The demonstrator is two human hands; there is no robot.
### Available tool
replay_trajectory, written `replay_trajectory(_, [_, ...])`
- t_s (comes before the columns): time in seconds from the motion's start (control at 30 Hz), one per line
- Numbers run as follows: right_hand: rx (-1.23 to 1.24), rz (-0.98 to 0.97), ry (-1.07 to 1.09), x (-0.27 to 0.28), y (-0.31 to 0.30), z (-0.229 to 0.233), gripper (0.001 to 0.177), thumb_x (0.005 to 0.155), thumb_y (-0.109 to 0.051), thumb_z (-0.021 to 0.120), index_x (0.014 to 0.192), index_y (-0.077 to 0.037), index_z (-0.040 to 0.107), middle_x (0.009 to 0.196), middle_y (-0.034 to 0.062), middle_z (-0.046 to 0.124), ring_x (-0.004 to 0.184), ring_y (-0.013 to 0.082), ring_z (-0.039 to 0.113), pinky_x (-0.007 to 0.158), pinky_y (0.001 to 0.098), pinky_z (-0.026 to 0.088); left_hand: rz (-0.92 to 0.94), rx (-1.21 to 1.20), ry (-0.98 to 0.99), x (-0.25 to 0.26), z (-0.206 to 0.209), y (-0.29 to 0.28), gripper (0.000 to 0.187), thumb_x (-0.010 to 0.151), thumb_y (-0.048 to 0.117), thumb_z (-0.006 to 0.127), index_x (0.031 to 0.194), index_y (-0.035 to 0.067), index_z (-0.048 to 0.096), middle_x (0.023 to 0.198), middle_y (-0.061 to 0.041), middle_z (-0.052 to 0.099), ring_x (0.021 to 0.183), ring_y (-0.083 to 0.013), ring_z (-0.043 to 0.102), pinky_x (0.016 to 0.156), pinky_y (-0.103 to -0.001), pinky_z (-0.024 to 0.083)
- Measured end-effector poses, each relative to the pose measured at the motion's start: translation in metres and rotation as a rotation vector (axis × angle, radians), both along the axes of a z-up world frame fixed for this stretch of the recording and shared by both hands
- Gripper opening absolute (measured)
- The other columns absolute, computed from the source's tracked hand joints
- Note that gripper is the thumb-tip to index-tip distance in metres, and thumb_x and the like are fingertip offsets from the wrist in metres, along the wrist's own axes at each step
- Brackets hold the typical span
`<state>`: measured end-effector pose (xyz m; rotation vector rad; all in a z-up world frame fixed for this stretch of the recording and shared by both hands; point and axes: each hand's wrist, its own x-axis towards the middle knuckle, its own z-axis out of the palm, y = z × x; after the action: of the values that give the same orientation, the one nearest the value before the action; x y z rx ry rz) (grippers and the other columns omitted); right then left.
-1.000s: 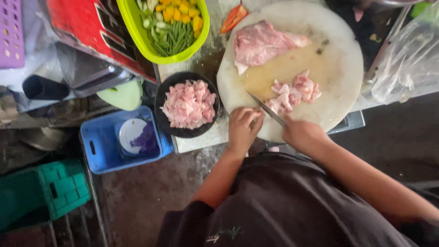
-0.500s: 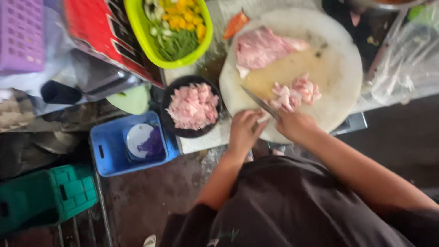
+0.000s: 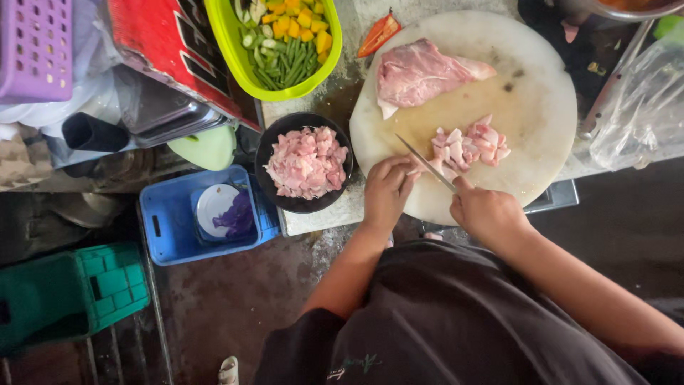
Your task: The person cuts raw pork into small pieces on a white cutting board using a knife, then transfers the pieces into a black bowl. The person repeats this process with additional pork pieces throughout the clip.
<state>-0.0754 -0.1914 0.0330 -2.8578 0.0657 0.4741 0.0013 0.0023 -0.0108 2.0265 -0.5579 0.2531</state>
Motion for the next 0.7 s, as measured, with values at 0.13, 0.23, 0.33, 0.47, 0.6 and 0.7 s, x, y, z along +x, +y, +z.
replay_trajectory(0.13, [-0.069,0.026,0.076,-0.013,-0.006,0.002,0.031,0.097,-0.029,0.051,0.12,-0.008,0.055,0.071,0.015,0.072,0.066,0.0348,0.073,0.061,0.0486,0.058,-0.07,0.004,-0.079,0.005,0.003,0.002,0.016,0.088,0.01,0.078,0.103,0.008,0.072,0.11,-0.006,0.07,0.104,-0.0278,0.068,0.094,-0.041,0.054])
replay_trajectory(0.23, [-0.179,0.152,0.081,-0.01,-0.005,0.0,0.026,0.094,-0.025,0.053,0.112,-0.007,0.057,0.076,0.0124,0.072,0.068,0.0312,0.074,0.06,0.0463,0.06,-0.085,0.03,-0.065,0.007,0.005,0.003,0.016,0.086,0.01,0.078,0.101,0.007,0.072,0.109,-0.006,0.07,0.103,-0.0289,0.068,0.093,-0.042,0.053])
replay_trajectory(0.33, [-0.294,0.311,0.077,0.007,0.006,-0.01,0.023,0.091,-0.019,0.056,0.106,-0.002,0.06,0.084,0.0114,0.072,0.07,0.0278,0.076,0.059,0.0433,0.061,-0.075,0.032,-0.052,0.008,0.005,0.0,0.016,0.087,0.01,0.078,0.1,0.006,0.07,0.11,-0.007,0.07,0.104,-0.0291,0.067,0.094,-0.041,0.053])
replay_trajectory(0.47, [-0.112,0.046,0.013,0.027,0.027,-0.025,0.036,0.093,-0.016,0.052,0.125,-0.001,0.057,0.082,0.0172,0.074,0.07,0.0333,0.076,0.06,0.0466,0.061,-0.054,0.063,-0.044,0.005,0.003,0.001,0.017,0.086,0.009,0.077,0.102,0.006,0.07,0.111,-0.008,0.069,0.108,-0.0307,0.066,0.097,-0.042,0.052])
replay_trajectory(0.6, [-0.204,0.164,0.17,0.014,0.021,-0.016,0.032,0.096,-0.022,0.052,0.117,0.001,0.058,0.087,0.0155,0.075,0.073,0.032,0.077,0.065,0.0457,0.062,-0.048,0.051,-0.024,0.003,0.004,0.002,0.02,0.087,0.012,0.078,0.105,0.008,0.071,0.111,-0.006,0.07,0.107,-0.0292,0.066,0.096,-0.042,0.052])
replay_trajectory(0.7, [-0.076,-0.005,0.269,0.011,0.018,-0.007,0.026,0.094,-0.024,0.053,0.11,-0.005,0.06,0.09,0.0157,0.074,0.078,0.0354,0.076,0.07,0.0485,0.061,-0.038,0.047,-0.071,0.006,0.004,0.003,0.019,0.086,0.012,0.078,0.103,0.009,0.072,0.109,-0.006,0.069,0.106,-0.0304,0.065,0.095,-0.044,0.05])
